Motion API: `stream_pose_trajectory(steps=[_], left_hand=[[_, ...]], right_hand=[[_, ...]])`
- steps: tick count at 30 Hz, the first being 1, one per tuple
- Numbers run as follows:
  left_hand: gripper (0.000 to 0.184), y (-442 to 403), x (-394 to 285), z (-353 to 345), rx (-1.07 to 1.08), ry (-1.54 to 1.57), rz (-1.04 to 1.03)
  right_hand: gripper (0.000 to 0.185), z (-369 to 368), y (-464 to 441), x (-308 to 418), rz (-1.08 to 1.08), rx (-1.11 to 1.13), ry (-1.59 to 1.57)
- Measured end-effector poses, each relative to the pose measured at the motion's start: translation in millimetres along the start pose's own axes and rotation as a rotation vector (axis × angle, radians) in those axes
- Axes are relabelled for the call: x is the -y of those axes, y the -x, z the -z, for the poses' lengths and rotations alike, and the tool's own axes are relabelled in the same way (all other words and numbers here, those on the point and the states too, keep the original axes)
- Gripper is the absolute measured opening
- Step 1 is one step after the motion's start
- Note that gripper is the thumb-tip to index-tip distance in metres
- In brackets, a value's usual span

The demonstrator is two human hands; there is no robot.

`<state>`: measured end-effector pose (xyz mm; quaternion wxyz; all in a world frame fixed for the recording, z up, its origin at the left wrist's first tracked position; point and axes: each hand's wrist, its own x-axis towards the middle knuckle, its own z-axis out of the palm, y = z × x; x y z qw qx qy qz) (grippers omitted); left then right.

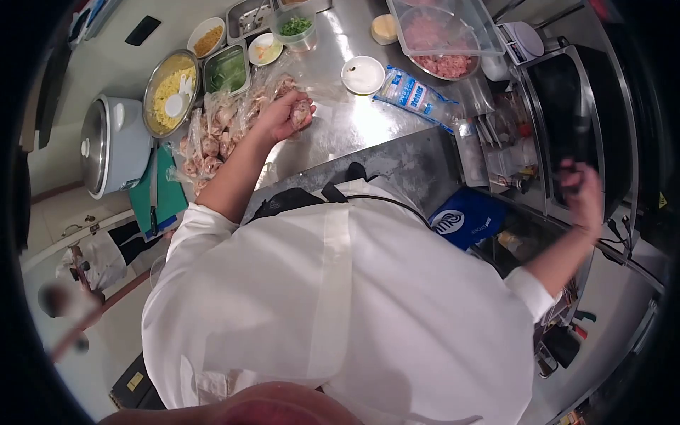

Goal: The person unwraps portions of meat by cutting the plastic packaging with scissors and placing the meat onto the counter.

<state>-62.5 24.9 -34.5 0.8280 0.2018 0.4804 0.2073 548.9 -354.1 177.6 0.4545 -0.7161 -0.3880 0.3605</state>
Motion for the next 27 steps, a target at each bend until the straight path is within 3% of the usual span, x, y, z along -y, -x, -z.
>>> stream_pose_trajectory(steps=[1, 2, 3, 5, 7, 8, 10, 11, 13, 20, 23, 25, 27], left_hand=[[0.021, 0, 2, -3, -0.006, -0.016, 0.006], [0.021, 2, 5, -12, -0.01, -0.019, 0.009], [0.019, 11, 4, -25, -0.017, -0.037, -0.07], [0.018, 20, 6, -41, -0.017, -0.067, -0.146], [0.014, 21, 9, -54, 0.061, -0.131, -0.248], [0.014, 23, 9, -59, 0.064, -0.139, -0.242], [0.013, 27, 12, -65, 0.047, -0.304, -0.306], [0.013, 31, 17, -67, 0.042, -0.308, -0.296], [0.012, 36, 24, -74, 0.1, -0.26, -0.541], [0.01, 44, 42, -89, 0.157, -0.564, -0.45], [0.011, 39, 48, -92, 0.15, -0.679, -0.513], [0.011, 36, 46, -90, 0.14, -0.627, -0.27], [0.012, 34, 40, -88, 0.203, -0.604, -0.226]], right_hand=[[0.041, -61, -4, -11, -0.421, -0.091, -0.225], [0.054, -145, 1, 17, -0.291, 0.223, 0.012], [0.06, -204, -3, 12, -0.356, 0.375, -0.028], [0.052, -274, -33, -17, -0.488, 0.935, -0.092], [0.049, -335, -34, -28, -0.457, 1.082, -0.046], [0.049, -354, -34, -31, -0.458, 1.076, -0.055], [0.056, -376, -32, -35, -0.192, 1.072, 0.082], [0.056, -375, -30, -36, -0.198, 1.076, 0.071], [0.059, -374, -27, -32, -0.364, 1.178, -0.109], [0.059, -378, -17, -54, -0.279, 1.088, -0.221], [0.056, -380, -17, -47, -0.296, 1.059, -0.271], [0.052, -379, -17, -38, -0.31, 1.022, -0.272], [0.05, -383, -15, -42, -0.265, 0.981, -0.232]])
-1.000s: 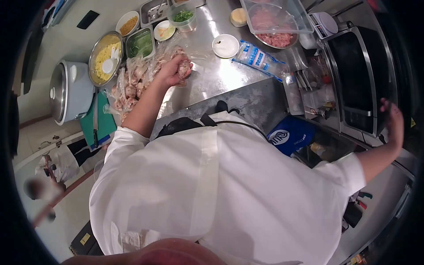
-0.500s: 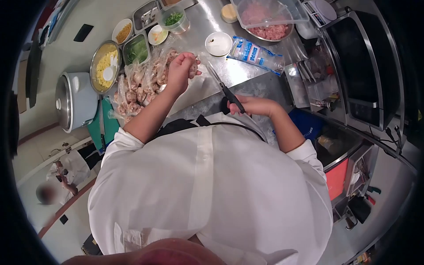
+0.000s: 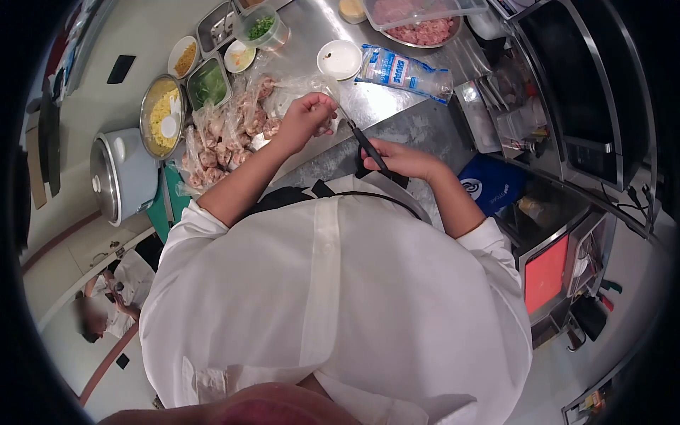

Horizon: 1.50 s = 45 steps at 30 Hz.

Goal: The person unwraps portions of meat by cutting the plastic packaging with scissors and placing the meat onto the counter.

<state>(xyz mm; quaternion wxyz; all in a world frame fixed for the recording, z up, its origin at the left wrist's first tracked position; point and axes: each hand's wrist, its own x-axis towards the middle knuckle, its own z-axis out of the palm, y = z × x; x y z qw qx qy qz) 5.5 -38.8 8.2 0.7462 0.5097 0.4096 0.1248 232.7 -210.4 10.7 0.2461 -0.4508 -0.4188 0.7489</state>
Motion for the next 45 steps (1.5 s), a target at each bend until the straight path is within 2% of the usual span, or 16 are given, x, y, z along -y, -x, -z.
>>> stream_pose_trajectory(steps=[2, 4, 7, 19, 23, 25, 26, 29, 31, 32, 33, 35, 37, 39, 41, 45], left_hand=[[0.013, -3, -4, 2, 0.069, 0.032, 0.019], [0.015, -2, -15, -1, 0.091, 0.162, 0.2], [0.014, -1, -17, 0, 0.241, 0.094, 0.188], [0.017, -22, 0, 2, 0.102, 0.019, 0.179], [0.018, -31, 7, 5, 0.111, 0.034, 0.198], [0.02, -35, 12, 7, 0.103, -0.017, 0.247], [0.02, -37, 15, 8, 0.101, -0.016, 0.244], [0.021, -39, 14, 13, 0.041, 0.058, 0.285], [0.031, -40, 2, 28, 0.089, 0.457, 0.278], [0.046, -43, -7, 36, 0.101, 0.482, 0.227], [0.046, -51, -15, 41, 0.101, 0.48, 0.222], [0.053, -71, -32, 50, 0.001, 0.275, 0.057], [0.053, -93, -50, 53, -0.049, 0.256, -0.019], [0.053, -126, -64, 59, -0.1, 0.235, -0.102], [0.05, -162, -60, 71, -0.219, -0.114, -0.341], [0.048, -180, -45, 81, -0.507, -0.415, -0.215]], right_hand=[[0.049, 0, 0, -2, 0.028, -0.045, 0.052], [0.049, 2, 5, 1, 0.018, -0.032, 0.031], [0.049, 2, 9, 0, -0.009, -0.02, 0.002], [0.03, -8, -2, -12, 0.058, -0.162, -0.108], [0.032, -10, -8, -21, 0.055, -0.208, -0.114], [0.039, -16, -13, -30, 0.001, -0.473, -0.117], [0.039, -14, -13, -33, 0.002, -0.472, -0.114], [0.046, -9, -12, -31, -0.089, -0.437, 0.055], [0.053, -4, -12, -36, -0.141, -0.541, 0.451], [0.053, -3, -10, -34, -0.137, -0.542, 0.452], [0.054, -4, -4, -20, -0.189, -0.573, 0.633], [0.057, 0, -4, -16, -0.24, -0.601, 0.818], [0.055, 12, -10, -23, -0.154, -0.64, 1.151], [0.054, 23, -18, -11, -0.186, -0.607, 1.163], [0.054, 27, -23, 1, -0.216, -0.569, 1.17], [0.053, 31, -23, 9, -0.264, -0.543, 1.138]])
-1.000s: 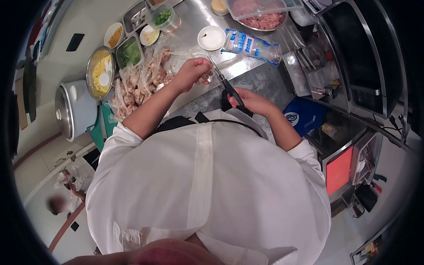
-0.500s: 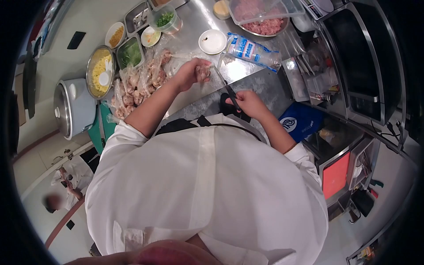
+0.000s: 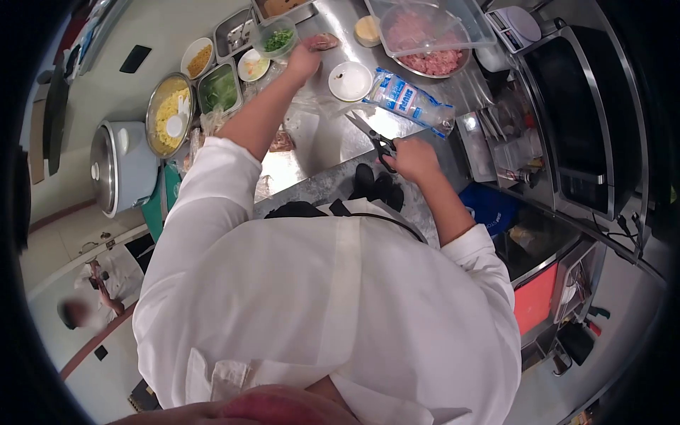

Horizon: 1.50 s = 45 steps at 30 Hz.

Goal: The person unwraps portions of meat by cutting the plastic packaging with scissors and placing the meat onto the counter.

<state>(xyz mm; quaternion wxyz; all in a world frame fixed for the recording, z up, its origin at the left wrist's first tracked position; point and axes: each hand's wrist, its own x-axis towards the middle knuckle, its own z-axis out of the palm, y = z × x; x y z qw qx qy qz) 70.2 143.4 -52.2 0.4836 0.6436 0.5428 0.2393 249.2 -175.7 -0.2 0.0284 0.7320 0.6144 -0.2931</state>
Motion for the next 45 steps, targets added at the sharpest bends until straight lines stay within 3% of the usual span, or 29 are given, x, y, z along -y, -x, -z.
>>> stream_pose_trajectory(steps=[2, 4, 6, 7, 9, 12, 13, 15, 16, 18, 19, 20, 22, 26, 28, 30, 32, 34, 36, 45], left_hand=[[0.048, 18, 14, 17, 0.015, -0.396, -0.266], [0.049, 58, 19, 34, -0.055, -0.566, -0.319], [0.047, 107, -1, 62, 0.269, -0.959, -0.261], [0.047, 116, 8, 69, 0.267, -0.963, -0.254], [0.039, 136, 23, 79, 0.345, -1.22, -0.567], [0.028, 133, 14, 84, 0.295, -1.304, -0.574], [0.028, 133, 5, 87, 0.29, -1.306, -0.573], [0.02, 137, -4, 94, 0.008, -1.048, -0.573], [0.02, 134, -1, 100, 0.004, -1.048, -0.568], [0.026, 127, 0, 114, 0.115, -0.191, -0.073], [0.033, 129, -2, 120, 0.188, 0.111, 0.054], [0.033, 131, -3, 122, 0.187, 0.112, 0.054], [0.029, 146, -24, 125, 0.175, 0.279, 0.093], [0.023, 163, -62, 125, 0.297, 0.212, 0.028], [0.022, 168, -77, 124, 0.336, -0.087, -0.09], [0.023, 165, -79, 122, 0.344, -0.133, -0.138], [0.023, 161, -83, 122, 0.354, -0.179, -0.19], [0.023, 161, -94, 123, 0.376, -0.337, -0.374], [0.023, 160, -110, 121, 0.425, -0.37, -0.359], [0.026, 149, -126, 81, 0.527, -0.386, -0.305]], right_hand=[[0.053, 1, 6, -4, 0.012, 0.005, 0.0], [0.052, 5, 18, -9, 0.0, 0.007, -0.126], [0.05, 7, 28, -14, -0.013, 0.03, -0.221], [0.048, 6, 32, -16, -0.029, 0.051, -0.309], [0.046, 2, 38, -17, -0.018, 0.046, -0.395], [0.044, 1, 39, -14, -0.016, 0.071, -0.443], [0.043, 2, 37, -12, -0.026, 0.106, -0.409], [0.044, 0, 33, -11, 0.003, 0.132, -0.475], [0.044, -2, 31, -9, 0.028, 0.158, -0.54], [0.047, -4, 28, -4, 0.047, 0.155, -0.675], [0.05, -3, 27, -1, 0.062, 0.146, -0.813], [0.05, 1, 25, -1, 0.063, 0.146, -0.812], [0.052, 38, 29, 19, 0.105, 0.023, -0.478], [0.059, 80, 32, 32, 0.157, -0.126, -0.228], [0.062, 91, 32, 38, 0.13, -0.113, -0.215], [0.068, 94, 25, 40, 0.283, -0.222, 0.05], [0.069, 95, 17, 47, 0.312, -0.255, 0.1], [0.069, 96, 9, 55, 0.338, -0.285, 0.151], [0.069, 97, 0, 62, 0.376, -0.325, 0.262], [0.066, 93, -20, 53, 0.329, -0.219, 0.23]])
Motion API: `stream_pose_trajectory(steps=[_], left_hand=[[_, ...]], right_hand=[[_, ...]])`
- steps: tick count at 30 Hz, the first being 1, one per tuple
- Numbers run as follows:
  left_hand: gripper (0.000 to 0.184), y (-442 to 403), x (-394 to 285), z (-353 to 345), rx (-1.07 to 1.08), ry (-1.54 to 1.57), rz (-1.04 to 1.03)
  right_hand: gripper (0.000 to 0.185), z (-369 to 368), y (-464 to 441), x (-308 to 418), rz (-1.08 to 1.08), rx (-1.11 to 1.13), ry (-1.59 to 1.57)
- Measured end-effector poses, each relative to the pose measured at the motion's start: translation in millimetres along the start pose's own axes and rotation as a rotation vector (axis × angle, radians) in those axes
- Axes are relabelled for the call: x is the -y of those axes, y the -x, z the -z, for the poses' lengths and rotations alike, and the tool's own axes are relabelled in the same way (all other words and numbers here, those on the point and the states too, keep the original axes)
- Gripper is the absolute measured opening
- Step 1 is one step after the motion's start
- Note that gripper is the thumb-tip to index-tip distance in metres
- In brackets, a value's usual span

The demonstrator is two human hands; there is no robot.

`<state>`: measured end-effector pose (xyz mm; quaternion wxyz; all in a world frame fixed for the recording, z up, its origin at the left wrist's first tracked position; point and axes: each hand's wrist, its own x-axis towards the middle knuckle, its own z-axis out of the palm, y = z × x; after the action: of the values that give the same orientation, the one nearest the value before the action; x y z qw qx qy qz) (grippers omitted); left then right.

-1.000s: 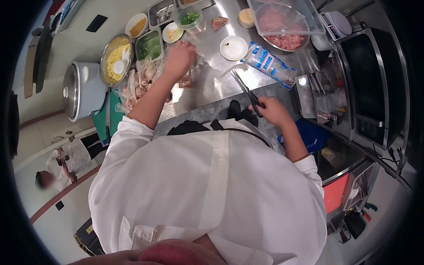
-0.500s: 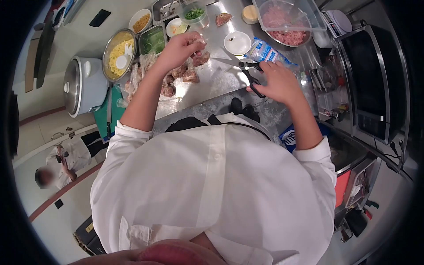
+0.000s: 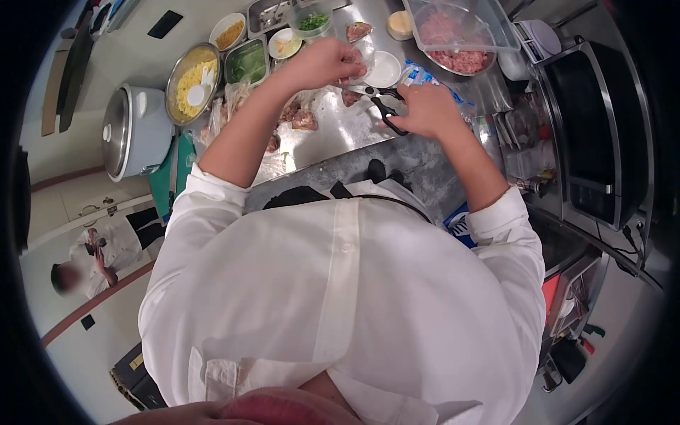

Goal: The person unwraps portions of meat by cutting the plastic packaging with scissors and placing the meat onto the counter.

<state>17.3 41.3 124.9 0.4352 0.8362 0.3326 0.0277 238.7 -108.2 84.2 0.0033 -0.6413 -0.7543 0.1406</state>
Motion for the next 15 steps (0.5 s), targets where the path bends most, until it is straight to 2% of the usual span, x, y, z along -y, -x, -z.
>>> stream_pose_trajectory(steps=[5, 7, 11, 13, 14, 15], left_hand=[[0.023, -25, 11, -15, 0.011, 0.057, 0.004], [0.024, -32, 16, -16, 0.015, -0.052, 0.048], [0.025, -49, 33, -20, 0.009, 0.016, 0.109], [0.025, -57, 41, -19, -0.212, 0.286, 0.267], [0.025, -65, 48, -17, -0.209, 0.285, 0.266], [0.025, -80, 63, -14, -0.264, 0.53, 0.321]], right_hand=[[0.06, -13, -1, -14, -0.022, 0.071, -0.106], [0.06, -19, -3, -20, -0.026, 0.07, -0.138], [0.063, -31, -2, -33, -0.097, 0.101, -0.2], [0.063, -25, 4, -31, -0.119, 0.107, -0.234], [0.063, -22, 11, -30, -0.189, 0.111, -0.24], [0.063, -19, 17, -27, -0.258, 0.116, -0.245]])
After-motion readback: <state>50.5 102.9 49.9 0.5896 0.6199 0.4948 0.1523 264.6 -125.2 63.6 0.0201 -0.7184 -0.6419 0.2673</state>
